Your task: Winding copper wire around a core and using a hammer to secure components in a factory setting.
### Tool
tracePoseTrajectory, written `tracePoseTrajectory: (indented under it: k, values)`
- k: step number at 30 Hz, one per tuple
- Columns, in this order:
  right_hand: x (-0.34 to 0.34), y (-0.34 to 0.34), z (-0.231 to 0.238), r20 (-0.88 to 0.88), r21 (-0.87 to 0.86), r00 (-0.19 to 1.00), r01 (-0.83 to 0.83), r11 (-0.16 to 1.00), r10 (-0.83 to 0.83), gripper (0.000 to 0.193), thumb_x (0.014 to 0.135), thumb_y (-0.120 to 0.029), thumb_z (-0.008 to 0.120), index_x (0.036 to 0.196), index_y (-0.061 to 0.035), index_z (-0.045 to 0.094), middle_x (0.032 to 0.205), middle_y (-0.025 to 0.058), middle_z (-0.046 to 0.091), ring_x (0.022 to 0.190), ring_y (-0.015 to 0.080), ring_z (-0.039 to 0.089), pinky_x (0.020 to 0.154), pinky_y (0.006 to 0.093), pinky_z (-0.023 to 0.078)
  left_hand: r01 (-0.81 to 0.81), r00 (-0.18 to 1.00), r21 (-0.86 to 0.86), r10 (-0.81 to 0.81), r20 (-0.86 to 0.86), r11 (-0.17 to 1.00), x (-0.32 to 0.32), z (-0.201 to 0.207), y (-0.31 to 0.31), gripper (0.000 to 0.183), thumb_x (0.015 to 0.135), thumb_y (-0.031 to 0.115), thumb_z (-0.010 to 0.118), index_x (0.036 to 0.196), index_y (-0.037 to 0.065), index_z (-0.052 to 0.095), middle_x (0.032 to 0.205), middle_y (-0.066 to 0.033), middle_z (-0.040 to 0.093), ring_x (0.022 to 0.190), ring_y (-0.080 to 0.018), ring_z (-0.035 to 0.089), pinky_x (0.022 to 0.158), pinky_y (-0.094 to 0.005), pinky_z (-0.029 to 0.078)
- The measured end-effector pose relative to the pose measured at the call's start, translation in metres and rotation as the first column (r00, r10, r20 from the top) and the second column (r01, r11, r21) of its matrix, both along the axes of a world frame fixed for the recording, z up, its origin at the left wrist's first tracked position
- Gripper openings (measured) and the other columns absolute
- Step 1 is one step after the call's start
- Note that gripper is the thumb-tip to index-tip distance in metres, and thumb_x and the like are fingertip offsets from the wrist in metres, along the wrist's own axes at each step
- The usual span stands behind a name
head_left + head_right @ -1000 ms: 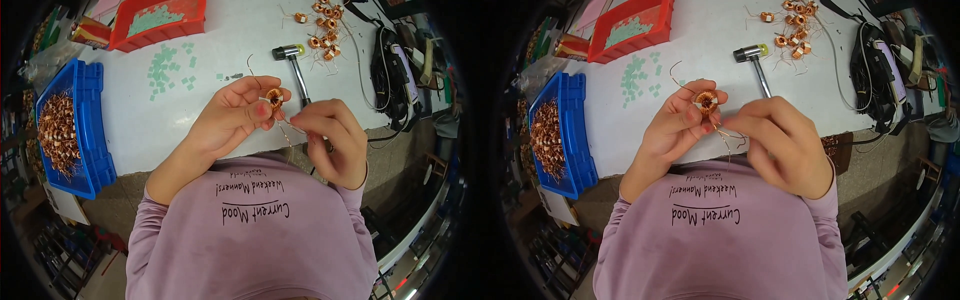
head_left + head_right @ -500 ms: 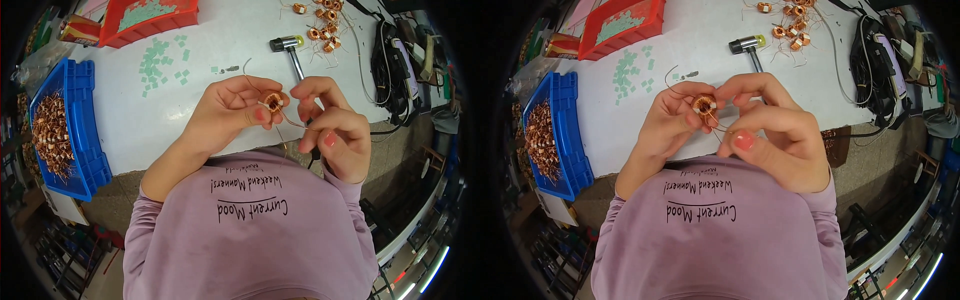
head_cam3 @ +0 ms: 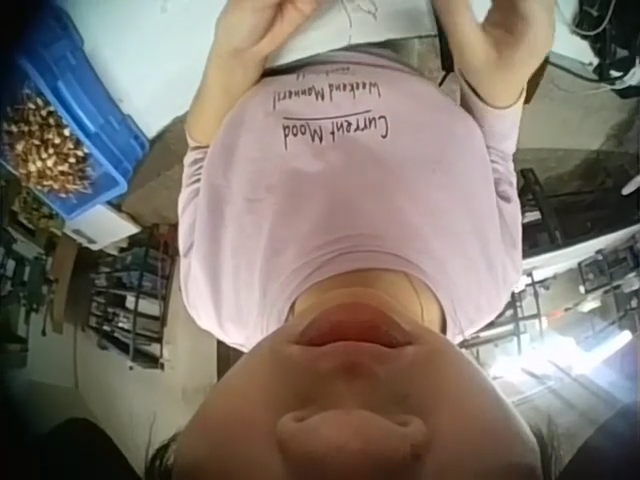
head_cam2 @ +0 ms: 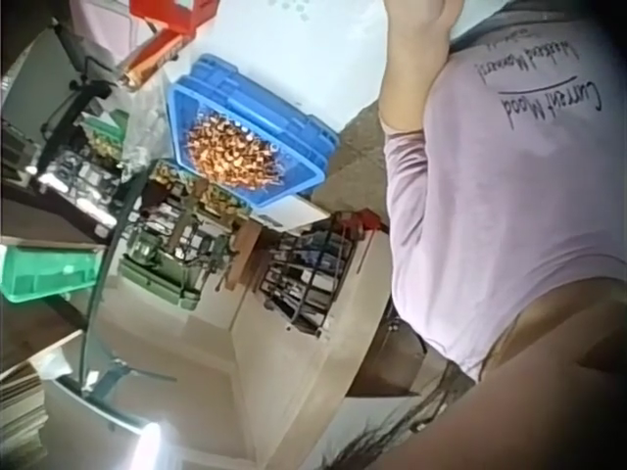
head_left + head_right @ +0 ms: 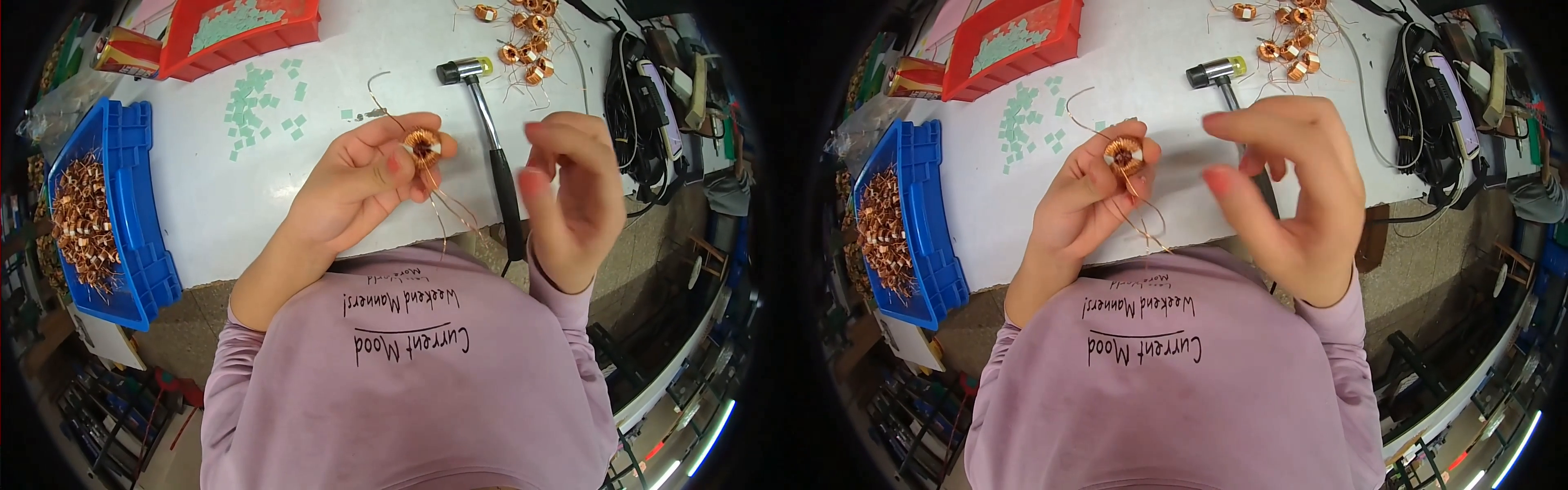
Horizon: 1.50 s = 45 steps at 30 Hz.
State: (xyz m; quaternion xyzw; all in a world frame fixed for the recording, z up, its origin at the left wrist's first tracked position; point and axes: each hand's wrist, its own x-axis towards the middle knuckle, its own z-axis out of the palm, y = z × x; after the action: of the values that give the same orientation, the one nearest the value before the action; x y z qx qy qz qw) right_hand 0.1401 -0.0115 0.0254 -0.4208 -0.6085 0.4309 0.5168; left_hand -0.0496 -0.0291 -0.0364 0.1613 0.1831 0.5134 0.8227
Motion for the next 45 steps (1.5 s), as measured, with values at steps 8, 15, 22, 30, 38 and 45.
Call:
tracePoseTrajectory:
  k: [8, 15, 22, 30, 38, 45]
  values:
    - [-0.009, 0.007, -0.003, 0.680, 0.577, 0.733, -0.537, 0.616, 0.002, 0.018, 0.071, -0.011, 0.073, 0.081, 0.0015, 0.064, 0.075, 0.0065, 0.059, 0.058, 0.0149, 0.048, 0.050, 0.0236, 0.039, 0.057, 0.980, 0.027, -0.050, -0.193, 0.998, 0.005, -0.001, -0.003, 0.042, 0.083, 0.007, 0.062, 0.120, -0.004, 0.049, 0.105, -0.0183, 0.058, 0.079, -0.0168, 0.056, 0.074, -0.0248, 0.047]
    - [-0.010, -0.001, -0.003, 0.517, 0.572, 0.841, -0.479, 0.666, 0.160, 0.019, 0.071, -0.012, 0.072, 0.082, 0.0024, 0.065, 0.069, 0.0077, 0.059, 0.057, 0.0156, 0.051, 0.049, 0.0240, 0.042, 0.067, 0.995, 0.002, -0.066, -0.076, 0.998, 0.004, -0.007, -0.003, 0.038, 0.082, 0.004, 0.063, 0.117, -0.006, 0.052, 0.102, -0.0174, 0.062, 0.079, -0.0171, 0.059, 0.072, -0.0249, 0.048]
    - [-0.006, 0.015, -0.010, 0.232, 0.336, 0.760, -0.648, 0.684, 0.607, 0.022, 0.073, -0.017, 0.071, 0.080, 0.0030, 0.065, 0.071, 0.0091, 0.060, 0.057, 0.0160, 0.051, 0.047, 0.0249, 0.043, 0.175, 0.981, 0.011, -0.174, -0.082, 0.984, 0.004, -0.008, -0.005, 0.034, 0.083, 0.003, 0.062, 0.115, -0.006, 0.054, 0.101, -0.0153, 0.063, 0.075, -0.0161, 0.059, 0.069, -0.0245, 0.049]
    - [-0.004, 0.007, -0.002, 0.657, 0.445, 0.691, -0.678, 0.585, 0.302, 0.025, 0.073, -0.016, 0.071, 0.085, 0.0039, 0.064, 0.074, 0.0083, 0.058, 0.057, 0.0174, 0.051, 0.051, 0.0247, 0.045, 0.131, 0.974, 0.010, -0.127, -0.187, 0.991, 0.005, -0.008, -0.004, 0.037, 0.081, 0.006, 0.066, 0.115, -0.006, 0.054, 0.101, -0.0174, 0.063, 0.076, -0.0166, 0.059, 0.069, -0.0233, 0.048]
    - [0.005, 0.019, 0.003, 0.438, 0.207, 0.623, -0.772, 0.601, 0.648, 0.026, 0.074, -0.013, 0.069, 0.091, 0.0047, 0.062, 0.075, 0.0067, 0.056, 0.059, 0.0188, 0.052, 0.056, 0.0244, 0.046, 0.181, 0.974, 0.029, -0.175, -0.141, 0.983, 0.001, -0.010, -0.003, 0.036, 0.081, 0.005, 0.066, 0.113, -0.007, 0.055, 0.098, -0.0152, 0.064, 0.074, -0.0154, 0.058, 0.068, -0.0237, 0.048]
    - [0.006, 0.028, 0.015, 0.664, 0.139, 0.417, -0.884, 0.446, 0.621, 0.023, 0.077, -0.011, 0.066, 0.094, 0.0045, 0.060, 0.081, 0.0073, 0.056, 0.062, 0.0193, 0.052, 0.058, 0.0249, 0.046, 0.189, 0.959, 0.021, -0.180, -0.218, 0.982, 0.003, -0.013, -0.002, 0.038, 0.079, 0.005, 0.067, 0.113, -0.007, 0.055, 0.096, -0.0168, 0.063, 0.074, -0.0151, 0.059, 0.066, -0.0218, 0.048]
